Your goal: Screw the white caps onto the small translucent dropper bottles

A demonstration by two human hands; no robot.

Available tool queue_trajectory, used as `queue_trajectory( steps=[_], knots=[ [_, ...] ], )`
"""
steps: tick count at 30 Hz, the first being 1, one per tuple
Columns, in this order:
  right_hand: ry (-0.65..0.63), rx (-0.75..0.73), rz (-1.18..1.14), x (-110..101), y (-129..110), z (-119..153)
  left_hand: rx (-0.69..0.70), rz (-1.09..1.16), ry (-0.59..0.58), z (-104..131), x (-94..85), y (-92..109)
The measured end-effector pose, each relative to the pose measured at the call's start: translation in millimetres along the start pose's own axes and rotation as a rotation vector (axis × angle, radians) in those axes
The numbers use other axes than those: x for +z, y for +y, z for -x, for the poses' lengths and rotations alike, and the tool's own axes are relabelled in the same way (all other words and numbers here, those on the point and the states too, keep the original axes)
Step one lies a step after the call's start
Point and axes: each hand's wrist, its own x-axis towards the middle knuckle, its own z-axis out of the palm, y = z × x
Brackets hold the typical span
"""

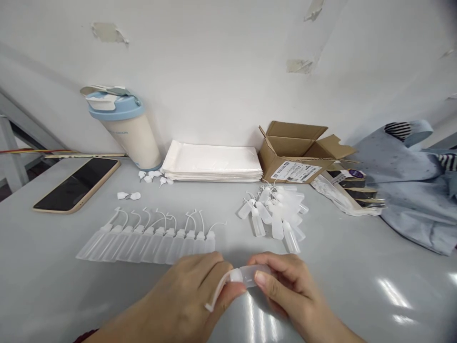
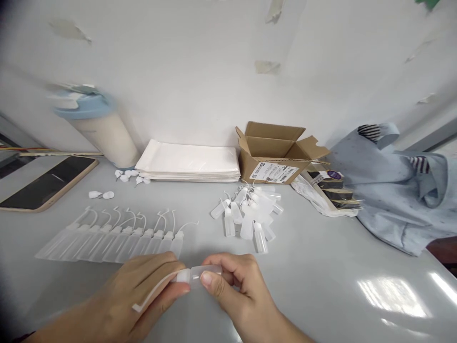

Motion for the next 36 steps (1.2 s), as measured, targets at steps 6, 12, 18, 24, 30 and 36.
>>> queue_trajectory(
  steps=[6, 12, 18, 24, 30, 36],
  knots=[
    [0.208, -0.351, 0.345, -5.8, 3.4, -0.9, -0.046, -0.073, 0.000, 2.5, 4.7, -17.3],
    [0.510, -0.789, 0.932, -31.1, 6.4, -5.5, -0.398, -0.388, -0.069, 2.3, -28.3, -68.6],
    [0.839, -0.794, 1.196, -54.3, 14.3, -18.0, -0.656, -0.596, -0.206, 22.8, -68.3, -138.0],
    [1.039, -0.582, 1.133, -68.2, 19.7, -26.8, -0.752, -0.643, -0.332, 37.6, -76.1, -159.7],
    [0.870, -0.355, 0.907, -69.4, 14.9, -25.1, -0.750, -0.625, -0.402, 41.5, -73.5, -162.5],
    [0.843, -0.394, 0.851, -67.2, 12.3, -25.3, -0.749, -0.619, -0.404, 42.6, -73.5, -160.9]
  ],
)
